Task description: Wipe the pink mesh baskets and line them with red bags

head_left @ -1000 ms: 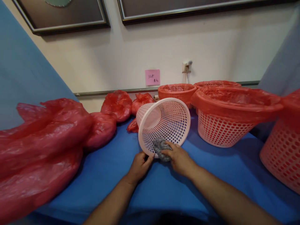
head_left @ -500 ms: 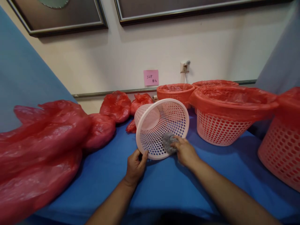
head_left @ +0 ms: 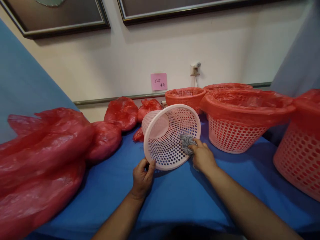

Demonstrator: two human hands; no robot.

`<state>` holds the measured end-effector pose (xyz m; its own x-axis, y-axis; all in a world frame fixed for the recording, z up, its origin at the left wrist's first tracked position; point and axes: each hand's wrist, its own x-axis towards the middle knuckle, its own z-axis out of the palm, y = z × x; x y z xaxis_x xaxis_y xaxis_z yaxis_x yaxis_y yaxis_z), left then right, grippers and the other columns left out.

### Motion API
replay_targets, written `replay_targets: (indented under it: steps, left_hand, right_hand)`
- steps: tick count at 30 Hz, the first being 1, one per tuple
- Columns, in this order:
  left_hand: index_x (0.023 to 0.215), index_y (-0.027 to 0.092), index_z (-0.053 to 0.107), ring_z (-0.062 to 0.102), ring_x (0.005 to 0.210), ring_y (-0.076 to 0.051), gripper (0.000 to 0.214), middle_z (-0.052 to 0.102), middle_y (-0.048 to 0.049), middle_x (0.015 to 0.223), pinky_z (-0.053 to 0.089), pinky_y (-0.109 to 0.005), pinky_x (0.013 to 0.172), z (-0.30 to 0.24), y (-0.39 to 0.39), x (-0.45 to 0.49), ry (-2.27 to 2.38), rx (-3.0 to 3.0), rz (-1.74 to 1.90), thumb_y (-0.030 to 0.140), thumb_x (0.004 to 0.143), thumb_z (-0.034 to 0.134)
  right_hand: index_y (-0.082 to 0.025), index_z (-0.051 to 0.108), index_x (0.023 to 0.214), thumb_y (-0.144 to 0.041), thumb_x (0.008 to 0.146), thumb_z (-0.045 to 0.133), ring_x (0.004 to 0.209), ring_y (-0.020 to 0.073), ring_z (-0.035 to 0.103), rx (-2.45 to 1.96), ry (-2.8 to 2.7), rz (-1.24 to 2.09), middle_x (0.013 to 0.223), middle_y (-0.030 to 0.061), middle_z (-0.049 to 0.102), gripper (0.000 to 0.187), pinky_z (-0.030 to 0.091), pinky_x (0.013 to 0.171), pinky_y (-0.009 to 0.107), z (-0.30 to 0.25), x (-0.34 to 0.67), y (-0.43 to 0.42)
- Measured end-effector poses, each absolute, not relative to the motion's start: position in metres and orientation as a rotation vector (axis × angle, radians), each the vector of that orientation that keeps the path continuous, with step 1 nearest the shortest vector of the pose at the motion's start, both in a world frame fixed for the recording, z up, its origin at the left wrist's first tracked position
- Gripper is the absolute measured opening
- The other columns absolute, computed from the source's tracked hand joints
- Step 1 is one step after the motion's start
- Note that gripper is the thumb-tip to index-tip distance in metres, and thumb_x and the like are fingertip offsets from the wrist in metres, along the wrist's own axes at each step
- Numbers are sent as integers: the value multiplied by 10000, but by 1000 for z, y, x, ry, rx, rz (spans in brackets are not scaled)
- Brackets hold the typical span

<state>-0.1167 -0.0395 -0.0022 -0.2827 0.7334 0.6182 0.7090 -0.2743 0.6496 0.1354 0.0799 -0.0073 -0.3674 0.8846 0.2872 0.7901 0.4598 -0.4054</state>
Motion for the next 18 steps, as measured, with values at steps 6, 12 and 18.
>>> replay_targets:
  steps: [6,12,18]
  left_hand:
    - [935,162,773,674,670,-187,276,773,-51,798,552,-270,633,-8,-29,-108,1640,1892,1145,414,913,662]
    - [943,175,800,738,746,-221,301,820,-56,872,600,-316,703,-15,-24,-110,1617,1874,1191,402,960,603]
    - [880,157,765,681,661,-178,259,783,-51,794,555,-272,654,-10,-32,-112,1706,1913,1393,387,930,656]
  right_hand:
    - [-253,770,1188,70,702,540,1370,247,576,-841,-2304,668,1511,68,584,627,467,1162,423,-29,113,74]
    - [-290,711,1320,-39,766,647,1446,276,510,-754,-2389,745,1593,85,489,611,420,1208,478,-17,108,54]
    - [-289,721,1327,15,843,555,1399,278,539,-1003,-2473,521,1635,73,460,595,477,1152,421,-6,113,58]
